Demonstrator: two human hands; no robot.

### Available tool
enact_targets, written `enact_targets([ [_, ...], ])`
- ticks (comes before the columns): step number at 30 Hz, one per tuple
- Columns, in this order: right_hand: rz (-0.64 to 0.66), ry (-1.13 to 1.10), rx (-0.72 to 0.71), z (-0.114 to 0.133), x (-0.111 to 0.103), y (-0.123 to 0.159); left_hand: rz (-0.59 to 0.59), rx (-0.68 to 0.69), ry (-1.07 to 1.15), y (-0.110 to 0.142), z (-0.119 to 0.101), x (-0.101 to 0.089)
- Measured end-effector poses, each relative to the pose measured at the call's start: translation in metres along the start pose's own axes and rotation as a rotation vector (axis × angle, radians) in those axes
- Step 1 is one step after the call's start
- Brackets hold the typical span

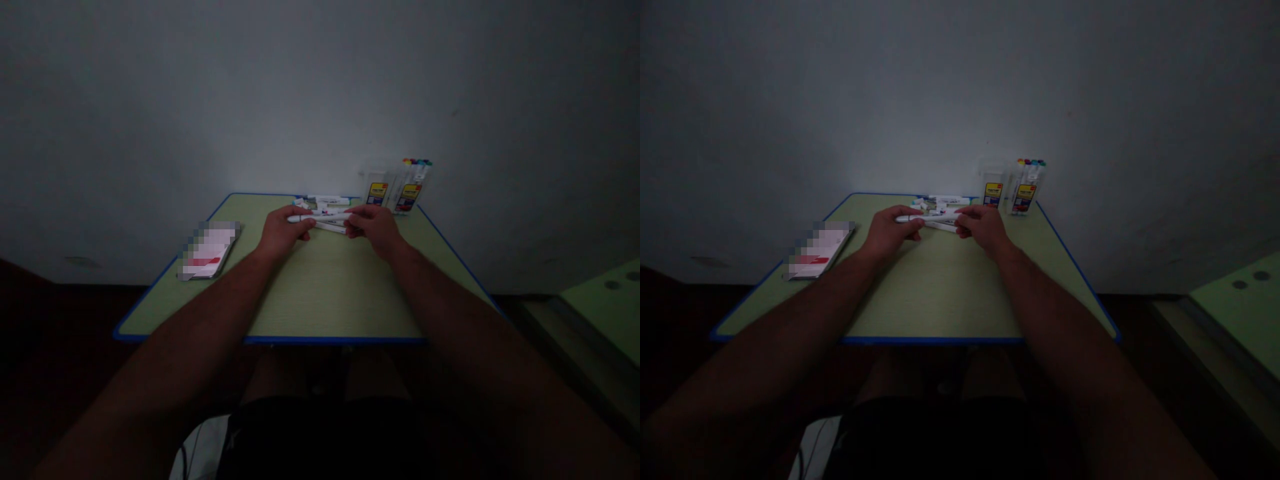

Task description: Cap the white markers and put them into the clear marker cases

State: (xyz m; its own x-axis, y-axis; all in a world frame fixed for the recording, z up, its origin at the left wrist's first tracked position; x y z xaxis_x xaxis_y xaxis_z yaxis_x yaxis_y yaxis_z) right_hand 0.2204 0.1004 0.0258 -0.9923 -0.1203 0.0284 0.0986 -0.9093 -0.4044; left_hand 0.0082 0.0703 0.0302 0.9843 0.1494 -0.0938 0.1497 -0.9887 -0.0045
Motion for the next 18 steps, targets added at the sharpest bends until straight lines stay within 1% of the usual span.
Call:
enact_targets([
  [6,0.006,0.008,0.005,0.0020,0.0013,0.0011,0.027,-0.024,0.127,-0.0027,0.0043,0.0030],
  [10,-0.006,0.031,-0.015,0.0033,0.0006,0.0007,0.016,-0.034,0.174,-0.0012,0.0046,0.0046],
  [12,-0.004,0.027,-0.032,0.0043,0.0003,0.0003,0.015,-0.022,0.163,-0.0012,0.0048,0.0046],
  [15,0.005,-0.003,-0.049,0.0051,0.0000,-0.0004,0.025,0.027,0.089,-0.0023,0.0044,0.0046],
  [18,-0.011,-0.010,-0.027,0.0025,-0.0022,-0.0018,0.022,0.070,0.063,-0.0026,0.0027,0.0035],
])
Point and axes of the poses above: each hand's wrist, its own y-axis away from the middle knuckle, its own x-axis out of the palm, z = x × y, the point moved 6 cm from there along -y, towards the middle knuckle, and after that the axes turned 14 degrees about -x, right-handed, at the moved point
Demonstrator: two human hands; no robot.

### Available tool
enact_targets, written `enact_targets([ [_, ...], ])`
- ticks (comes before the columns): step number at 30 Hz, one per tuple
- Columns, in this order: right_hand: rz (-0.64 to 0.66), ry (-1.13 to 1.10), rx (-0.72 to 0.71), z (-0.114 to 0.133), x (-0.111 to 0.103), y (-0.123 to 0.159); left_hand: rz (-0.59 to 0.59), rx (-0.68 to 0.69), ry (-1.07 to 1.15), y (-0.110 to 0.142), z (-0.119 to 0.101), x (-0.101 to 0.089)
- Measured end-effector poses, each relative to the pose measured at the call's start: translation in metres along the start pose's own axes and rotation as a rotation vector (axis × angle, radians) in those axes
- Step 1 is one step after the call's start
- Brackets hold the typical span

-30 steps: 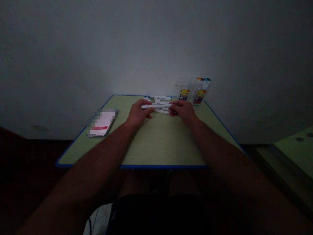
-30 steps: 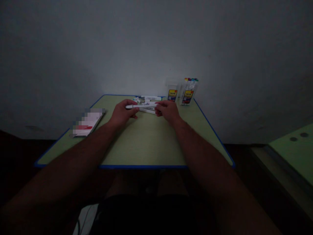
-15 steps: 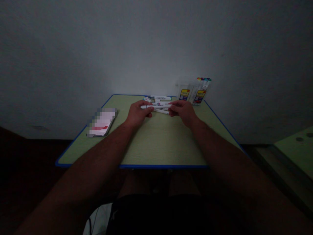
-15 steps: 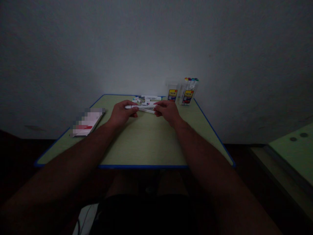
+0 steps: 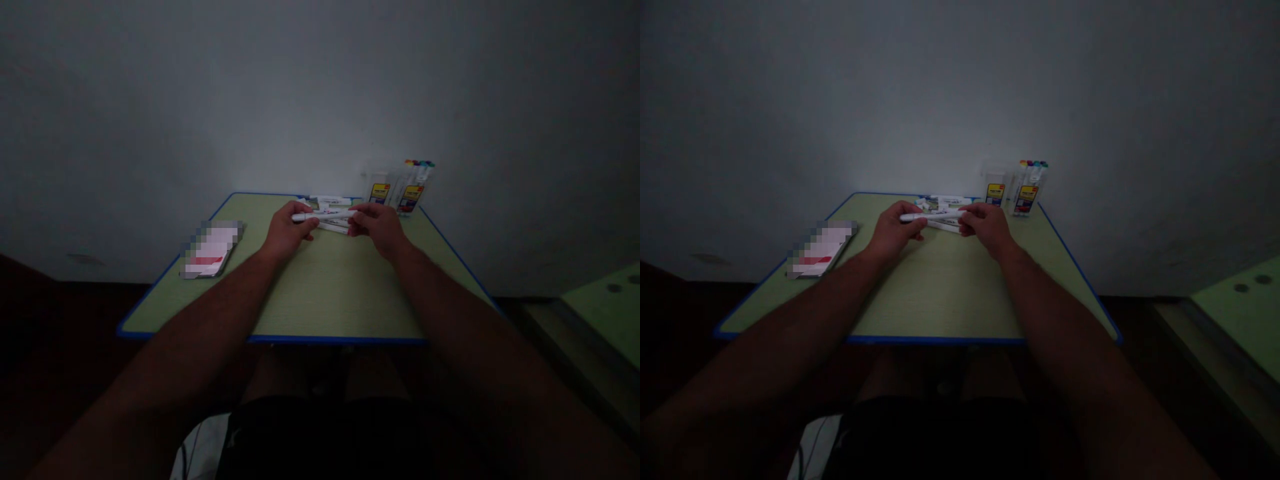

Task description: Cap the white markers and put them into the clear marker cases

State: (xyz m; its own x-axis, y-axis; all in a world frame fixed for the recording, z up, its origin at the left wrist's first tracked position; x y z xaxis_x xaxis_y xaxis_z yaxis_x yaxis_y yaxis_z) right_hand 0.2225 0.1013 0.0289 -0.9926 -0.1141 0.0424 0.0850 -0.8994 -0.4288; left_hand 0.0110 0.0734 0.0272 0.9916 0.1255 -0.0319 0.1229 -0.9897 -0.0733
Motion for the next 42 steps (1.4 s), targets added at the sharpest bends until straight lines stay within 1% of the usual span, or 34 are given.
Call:
enact_targets([
  [3,-0.053,0.062,0.113,-0.010,-0.007,-0.001,0.021,-0.014,0.041,0.001,-0.001,0.002],
  [5,-0.083,0.111,0.202,-0.017,-0.012,-0.001,0.064,-0.017,0.071,0.004,-0.002,0.006],
  [7,-0.096,0.140,0.256,-0.022,-0.015,-0.001,0.105,-0.017,0.090,0.007,-0.004,0.011],
  [11,-0.076,0.177,0.279,-0.026,-0.015,-0.001,0.141,-0.046,0.102,0.013,-0.006,0.016],
  [14,-0.051,0.194,0.279,-0.027,-0.012,-0.001,0.144,-0.057,0.106,0.015,-0.008,0.017],
  [16,-0.058,0.194,0.277,-0.027,-0.012,0.000,0.137,-0.061,0.104,0.014,-0.008,0.017],
  [18,-0.074,0.190,0.261,-0.025,-0.012,0.000,0.105,-0.057,0.095,0.010,-0.007,0.014],
  [22,-0.101,0.163,0.173,-0.016,-0.012,-0.001,-0.024,-0.057,0.033,-0.001,0.002,0.002],
  [24,-0.102,0.133,0.122,-0.012,-0.011,-0.001,-0.073,-0.084,-0.019,-0.006,0.008,-0.004],
  [27,-0.061,0.095,0.034,-0.006,-0.005,-0.001,-0.116,-0.141,-0.095,-0.010,0.016,-0.009],
  [31,0.027,0.050,-0.063,0.004,0.007,0.002,-0.116,-0.170,-0.130,-0.011,0.021,-0.010],
  [35,0.092,0.041,-0.088,0.010,0.015,0.006,-0.104,-0.179,-0.133,-0.012,0.022,-0.009],
  [39,0.107,0.043,-0.102,0.013,0.018,0.006,-0.104,-0.207,-0.145,-0.011,0.022,-0.008],
  [42,0.083,0.061,-0.106,0.010,0.015,0.005,-0.117,-0.220,-0.110,-0.011,0.022,-0.009],
])
Point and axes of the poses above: each hand's wrist, its own y-axis away from the middle knuckle, its own x-axis out of the palm, z = x × y, the point moved 6 cm from there along -y, towards the middle knuckle, and after that the axes turned 14 degrees about -x, right-handed, at the moved point
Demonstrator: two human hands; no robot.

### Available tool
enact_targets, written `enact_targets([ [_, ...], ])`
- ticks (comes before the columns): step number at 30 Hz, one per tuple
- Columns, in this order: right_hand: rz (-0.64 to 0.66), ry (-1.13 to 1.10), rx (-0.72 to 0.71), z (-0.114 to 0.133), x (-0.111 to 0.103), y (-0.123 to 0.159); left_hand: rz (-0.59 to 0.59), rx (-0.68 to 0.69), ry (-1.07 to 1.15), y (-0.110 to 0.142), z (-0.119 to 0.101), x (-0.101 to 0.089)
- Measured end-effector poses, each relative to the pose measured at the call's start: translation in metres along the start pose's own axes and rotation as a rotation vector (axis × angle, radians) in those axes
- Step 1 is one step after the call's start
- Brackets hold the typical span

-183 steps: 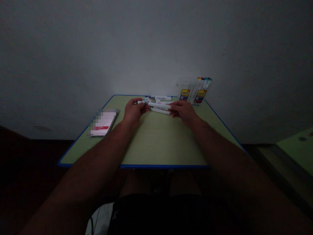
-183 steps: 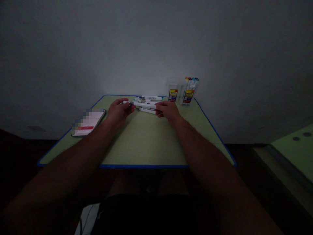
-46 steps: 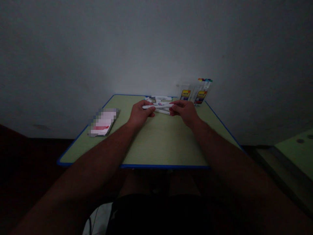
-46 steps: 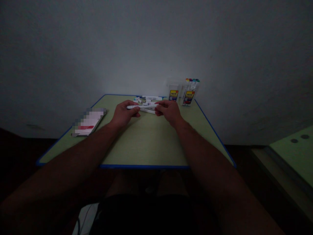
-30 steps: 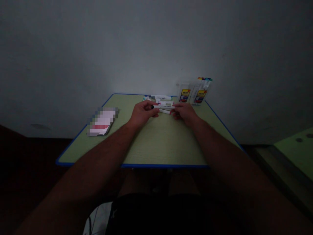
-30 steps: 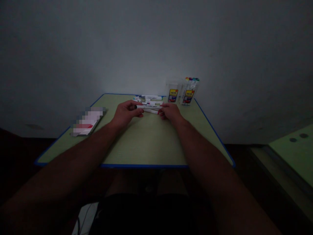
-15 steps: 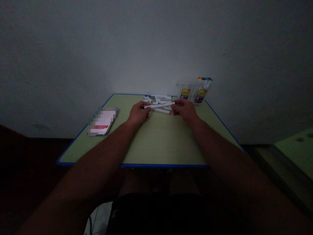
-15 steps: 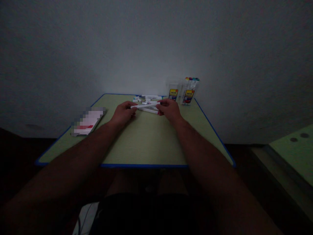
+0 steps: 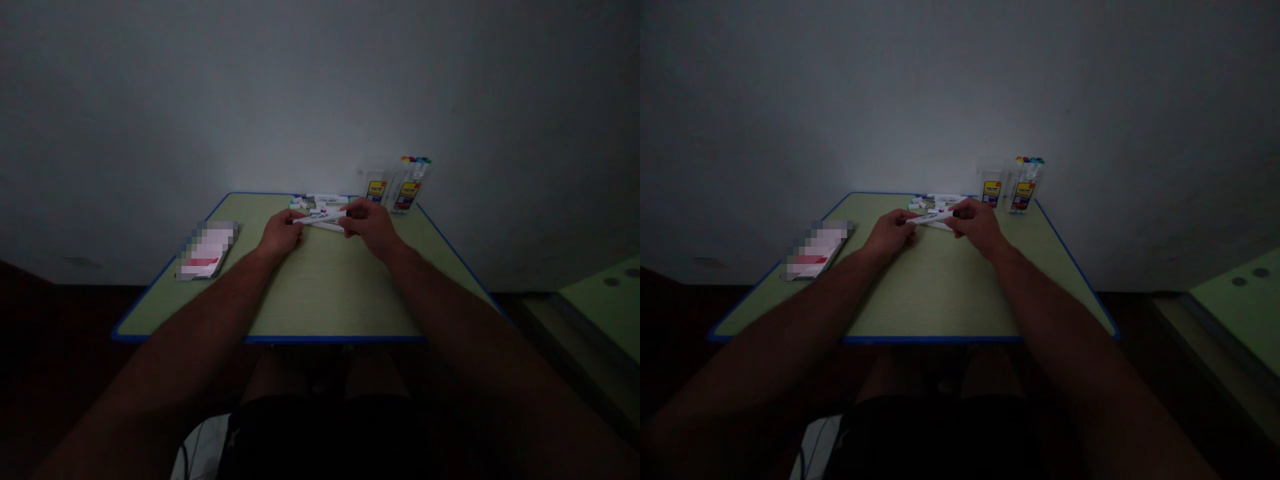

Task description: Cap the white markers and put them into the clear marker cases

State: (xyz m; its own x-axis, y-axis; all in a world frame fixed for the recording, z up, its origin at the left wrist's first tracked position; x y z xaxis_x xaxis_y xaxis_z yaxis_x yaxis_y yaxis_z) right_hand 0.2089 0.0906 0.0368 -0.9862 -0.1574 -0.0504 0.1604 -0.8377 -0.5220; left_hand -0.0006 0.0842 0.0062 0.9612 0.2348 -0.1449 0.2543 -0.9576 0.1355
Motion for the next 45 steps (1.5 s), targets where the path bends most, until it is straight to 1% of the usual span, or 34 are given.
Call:
enact_targets([
  [3,-0.032,0.099,0.030,-0.008,-0.006,-0.001,0.017,-0.046,0.197,-0.002,0.000,-0.003],
  [5,-0.029,0.189,0.062,-0.014,-0.010,-0.002,0.064,-0.082,0.340,-0.003,-0.001,-0.004],
  [7,0.004,0.275,0.090,-0.018,-0.011,-0.001,0.125,-0.089,0.422,-0.002,-0.004,-0.003],
  [11,0.096,0.381,0.085,-0.017,-0.008,0.000,0.203,-0.088,0.468,0.003,-0.008,0.003],
  [16,0.172,0.458,0.036,-0.012,-0.004,0.002,0.246,-0.116,0.473,0.010,-0.010,0.009],
  [19,0.215,0.454,0.035,-0.011,-0.001,0.003,0.253,-0.120,0.446,0.012,-0.011,0.008],
  [22,0.218,0.419,0.048,-0.010,0.000,0.003,0.261,-0.098,0.401,0.010,-0.011,0.006],
  [28,0.145,0.323,0.063,-0.012,-0.003,0.002,0.298,-0.045,0.315,0.008,-0.008,0.012],
  [31,0.113,0.264,0.047,-0.012,-0.003,0.001,0.316,-0.038,0.200,0.012,-0.006,0.015],
  [37,0.066,0.106,0.035,-0.010,-0.003,0.000,0.393,-0.026,-0.023,0.021,-0.007,0.021],
  [41,0.095,0.021,0.009,-0.011,0.000,0.000,0.417,0.018,-0.120,0.026,-0.010,0.022],
  [45,0.142,0.023,-0.027,-0.012,0.002,0.000,0.421,0.032,-0.166,0.027,-0.011,0.024],
])
Point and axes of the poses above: each hand's wrist, its own y-axis away from the middle knuckle, its own x-axis out of the palm, z = x × y, the point moved 6 cm from there along -y, towards the middle knuckle, and after that the axes turned 14 degrees about -x, right-handed, at the moved point
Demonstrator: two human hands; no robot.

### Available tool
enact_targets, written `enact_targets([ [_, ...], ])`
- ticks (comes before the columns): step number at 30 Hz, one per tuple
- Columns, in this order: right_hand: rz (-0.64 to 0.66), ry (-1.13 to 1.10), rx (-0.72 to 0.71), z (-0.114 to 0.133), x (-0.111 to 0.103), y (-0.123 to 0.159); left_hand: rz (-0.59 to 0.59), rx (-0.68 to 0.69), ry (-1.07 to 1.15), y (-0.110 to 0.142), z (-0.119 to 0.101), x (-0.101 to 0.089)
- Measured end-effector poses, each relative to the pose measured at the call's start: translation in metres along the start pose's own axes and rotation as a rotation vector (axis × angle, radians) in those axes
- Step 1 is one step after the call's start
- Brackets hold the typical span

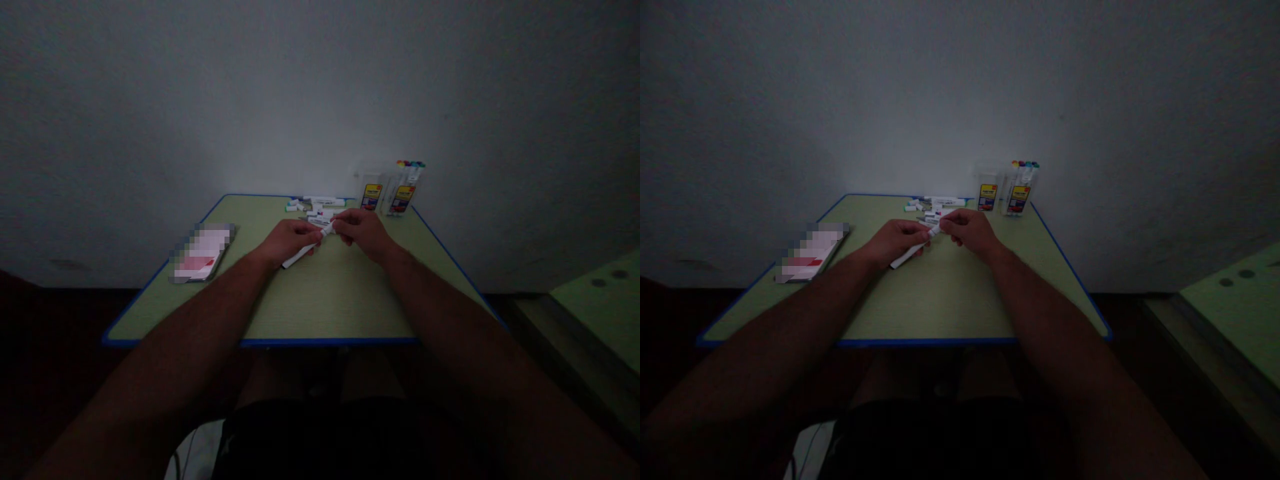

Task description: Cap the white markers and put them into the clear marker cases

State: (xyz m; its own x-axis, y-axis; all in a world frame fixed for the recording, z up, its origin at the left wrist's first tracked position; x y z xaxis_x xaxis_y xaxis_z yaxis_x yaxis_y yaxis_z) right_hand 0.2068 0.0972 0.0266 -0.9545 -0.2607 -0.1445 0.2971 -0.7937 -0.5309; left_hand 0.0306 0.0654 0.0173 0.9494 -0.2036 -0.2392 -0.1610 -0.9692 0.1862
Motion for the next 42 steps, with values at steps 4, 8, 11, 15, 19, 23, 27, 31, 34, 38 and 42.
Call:
enact_targets([
  [4,-0.022,-0.046,-0.017,0.001,-0.002,-0.002,-0.063,0.048,-0.045,-0.003,-0.001,-0.003],
  [8,-0.036,-0.148,-0.037,0.004,-0.001,-0.003,-0.106,0.104,-0.052,-0.006,-0.001,-0.008],
  [11,-0.035,-0.169,-0.044,0.004,-0.001,-0.003,-0.122,0.107,-0.059,-0.007,0.000,-0.011],
  [15,-0.015,-0.154,-0.052,0.002,0.001,-0.003,-0.127,0.106,-0.077,-0.007,0.001,-0.012],
  [19,-0.028,-0.122,-0.030,0.003,-0.001,-0.002,-0.136,0.128,-0.078,-0.007,-0.001,-0.013],
  [23,-0.128,-0.123,0.016,0.003,-0.011,-0.002,-0.172,0.095,-0.047,-0.007,0.000,-0.016],
  [27,-0.262,-0.097,0.106,-0.002,-0.025,-0.002,-0.204,0.078,-0.053,-0.005,0.000,-0.019],
  [31,-0.387,-0.038,0.229,-0.010,-0.036,-0.001,-0.250,0.091,-0.054,-0.004,-0.003,-0.021],
  [34,-0.427,0.019,0.330,-0.015,-0.041,0.002,-0.279,0.141,-0.015,-0.003,-0.008,-0.023],
  [38,-0.444,0.090,0.409,-0.019,-0.043,0.006,-0.246,0.226,0.062,0.000,-0.013,-0.019],
  [42,-0.445,0.121,0.446,-0.024,-0.044,0.007,-0.180,0.228,0.073,0.002,-0.015,-0.011],
])
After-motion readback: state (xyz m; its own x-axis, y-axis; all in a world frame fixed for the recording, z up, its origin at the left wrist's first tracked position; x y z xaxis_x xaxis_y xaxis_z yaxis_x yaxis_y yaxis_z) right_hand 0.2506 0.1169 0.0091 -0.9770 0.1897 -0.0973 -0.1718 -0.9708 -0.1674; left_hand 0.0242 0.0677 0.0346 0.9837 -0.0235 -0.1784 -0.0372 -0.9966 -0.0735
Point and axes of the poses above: each hand's wrist, its own y-axis away from the middle knuckle, its own x-axis out of the palm, z = x × y, the point moved 6 cm from there along -y, towards the middle knuckle, and after that the axes turned 14 degrees about -x, right-handed, at the moved point
